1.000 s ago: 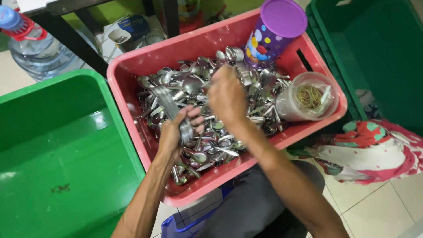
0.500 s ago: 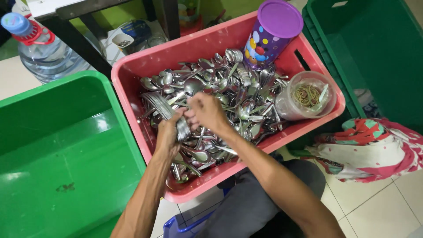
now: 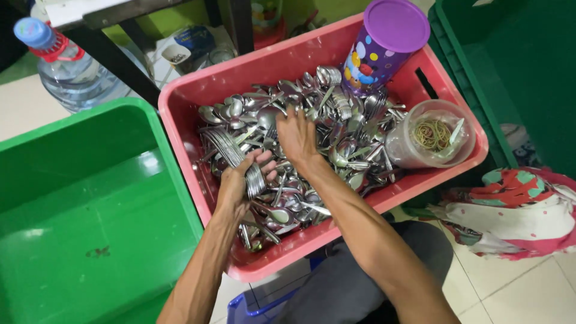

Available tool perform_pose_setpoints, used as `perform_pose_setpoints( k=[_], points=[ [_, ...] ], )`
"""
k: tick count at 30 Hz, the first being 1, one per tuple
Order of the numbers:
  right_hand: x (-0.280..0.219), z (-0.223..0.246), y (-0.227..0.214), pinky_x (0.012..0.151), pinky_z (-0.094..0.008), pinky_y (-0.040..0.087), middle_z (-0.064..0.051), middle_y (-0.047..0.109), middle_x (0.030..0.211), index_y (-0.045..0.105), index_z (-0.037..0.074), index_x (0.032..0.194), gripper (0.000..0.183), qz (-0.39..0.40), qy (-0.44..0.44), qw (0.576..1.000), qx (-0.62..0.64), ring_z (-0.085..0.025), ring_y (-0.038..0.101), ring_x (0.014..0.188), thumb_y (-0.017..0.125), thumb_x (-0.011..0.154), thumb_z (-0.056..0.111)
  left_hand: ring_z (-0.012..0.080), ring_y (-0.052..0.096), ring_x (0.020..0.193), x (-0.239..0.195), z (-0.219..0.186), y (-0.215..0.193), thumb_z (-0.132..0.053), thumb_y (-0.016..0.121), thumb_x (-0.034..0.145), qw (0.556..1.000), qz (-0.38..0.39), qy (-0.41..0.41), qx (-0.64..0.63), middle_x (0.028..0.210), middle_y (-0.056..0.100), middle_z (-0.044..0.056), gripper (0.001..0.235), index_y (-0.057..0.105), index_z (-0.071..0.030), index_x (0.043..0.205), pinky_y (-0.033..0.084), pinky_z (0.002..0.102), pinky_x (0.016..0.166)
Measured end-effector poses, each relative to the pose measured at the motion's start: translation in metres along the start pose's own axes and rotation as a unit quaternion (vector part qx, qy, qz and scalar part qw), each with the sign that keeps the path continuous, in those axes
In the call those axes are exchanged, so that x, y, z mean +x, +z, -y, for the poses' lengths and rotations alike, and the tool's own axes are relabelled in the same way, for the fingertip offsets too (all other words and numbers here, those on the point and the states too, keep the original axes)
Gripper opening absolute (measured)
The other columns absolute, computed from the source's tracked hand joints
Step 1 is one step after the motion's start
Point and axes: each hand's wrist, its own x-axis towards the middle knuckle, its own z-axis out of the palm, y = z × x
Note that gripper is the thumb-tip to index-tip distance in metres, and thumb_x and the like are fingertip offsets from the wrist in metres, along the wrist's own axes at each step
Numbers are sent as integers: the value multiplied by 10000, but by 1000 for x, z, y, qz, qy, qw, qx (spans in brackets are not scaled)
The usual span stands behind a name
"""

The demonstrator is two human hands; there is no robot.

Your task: The person sorts a large pile of mixed metal cutlery in a pink basin, separating forks from spoons by hand. The person gathers forks into a bundle and places them aside while continuing to sift through the remaining items.

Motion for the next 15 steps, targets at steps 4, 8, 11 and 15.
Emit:
perform_pose_setpoints(
  k=[4, 8, 11, 15],
  points=[
    [6, 15, -86, 532, -348, 624, -211, 625, 988, 673, -109, 1007, 180, 98, -2, 968, 229, -325, 652, 815, 661, 836, -58, 321, 754, 883, 9, 4, -7, -134, 605, 966, 1000, -15, 17, 2, 1148, 715, 244, 359, 622, 98, 1239, 650, 511, 766],
    [-30, 38, -92, 641, -355, 590, -160, 644, 939, 714, 10, 887, 160, 155, -74, 946, 276, -299, 670, 875, 583, 861, 97, 267, 756, 750, -1, -6, 2, -175, 713, 898, 996, -67, 41, 43, 1009, 746, 188, 330, 716, 49, 1140, 662, 453, 659],
    [-27, 51, -104, 693, -399, 606, -217, 631, 1016, 696, -82, 968, 205, 124, -94, 949, 273, -366, 690, 933, 518, 893, -12, 305, 732, 685, 49, 23, -44, -206, 830, 829, 993, -101, 46, 41, 901, 701, 244, 421, 647, 94, 1061, 644, 482, 598],
    [-18, 55, -151, 586, -472, 636, -317, 496, 1176, 549, -138, 1193, 350, 187, -59, 911, 363, -380, 728, 674, 523, 849, -194, 281, 727, 653, -6, -7, -16, -198, 831, 834, 990, -131, 42, 43, 846, 693, 236, 378, 643, 75, 1014, 621, 467, 543]
  ],
)
